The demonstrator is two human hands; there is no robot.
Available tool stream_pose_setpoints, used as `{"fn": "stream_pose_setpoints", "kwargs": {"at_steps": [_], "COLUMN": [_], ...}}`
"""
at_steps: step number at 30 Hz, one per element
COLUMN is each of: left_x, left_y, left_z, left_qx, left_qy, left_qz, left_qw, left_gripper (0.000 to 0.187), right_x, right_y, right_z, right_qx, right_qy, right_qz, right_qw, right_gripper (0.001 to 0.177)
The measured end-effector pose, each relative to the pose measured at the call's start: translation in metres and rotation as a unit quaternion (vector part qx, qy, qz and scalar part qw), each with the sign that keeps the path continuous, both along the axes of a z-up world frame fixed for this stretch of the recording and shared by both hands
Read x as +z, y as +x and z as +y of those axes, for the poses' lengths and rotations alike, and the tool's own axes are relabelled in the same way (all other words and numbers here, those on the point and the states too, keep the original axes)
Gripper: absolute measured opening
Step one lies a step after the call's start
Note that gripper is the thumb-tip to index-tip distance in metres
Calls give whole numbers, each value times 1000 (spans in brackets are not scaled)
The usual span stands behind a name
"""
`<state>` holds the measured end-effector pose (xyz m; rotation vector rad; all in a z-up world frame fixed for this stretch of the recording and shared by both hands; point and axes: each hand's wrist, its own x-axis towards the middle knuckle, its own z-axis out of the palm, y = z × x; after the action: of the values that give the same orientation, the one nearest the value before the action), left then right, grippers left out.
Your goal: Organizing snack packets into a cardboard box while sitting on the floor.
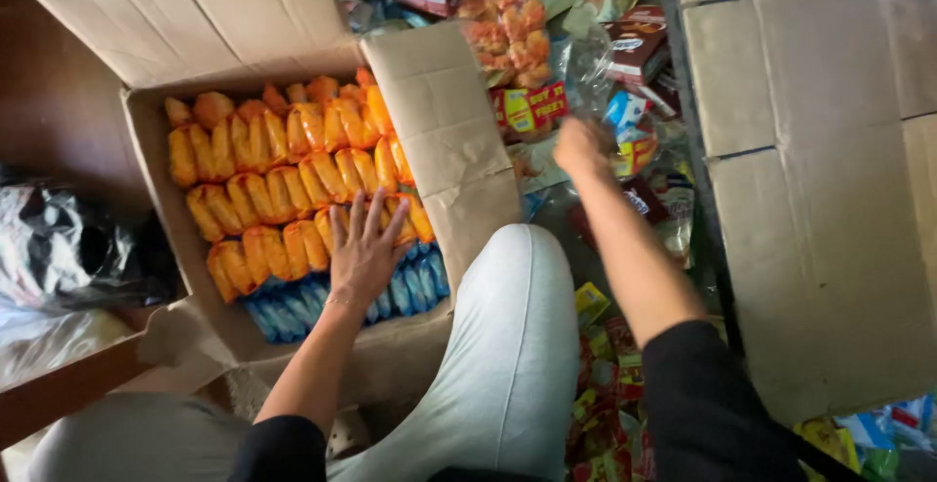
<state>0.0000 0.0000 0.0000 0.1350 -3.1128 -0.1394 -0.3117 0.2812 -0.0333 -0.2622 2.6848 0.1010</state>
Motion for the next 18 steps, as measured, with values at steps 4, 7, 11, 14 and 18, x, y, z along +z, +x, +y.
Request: {"fn": "stream_pose_setpoints", "kwargs": {"at_steps": [4,7,11,14,18], "left_x": [3,5,7,10,10], "left_y": [3,2,-3,1,-1], "left_z": [3,2,3,3,4], "left_qx": [9,8,10,17,23], "left_qy": [-14,-19,-21,-21,2], "left_qz": [-5,8,-4,-28,-22], "left_qw": [1000,1000,1000,999,999], "left_gripper": [70,69,70,70,70], "right_x": [-11,-62,-36,-33,17], "right_y": [2,-8,2,9,5], "right_z": [-37,-49,-57,-44,-36], "right_qx": [74,268,151,172,189], "right_qy": [-92,-161,-158,-185,-168], "right_qz": [118,200,123,153,127], "right_qw": [986,929,968,955,959], "right_gripper": [37,58,52,51,66]}}
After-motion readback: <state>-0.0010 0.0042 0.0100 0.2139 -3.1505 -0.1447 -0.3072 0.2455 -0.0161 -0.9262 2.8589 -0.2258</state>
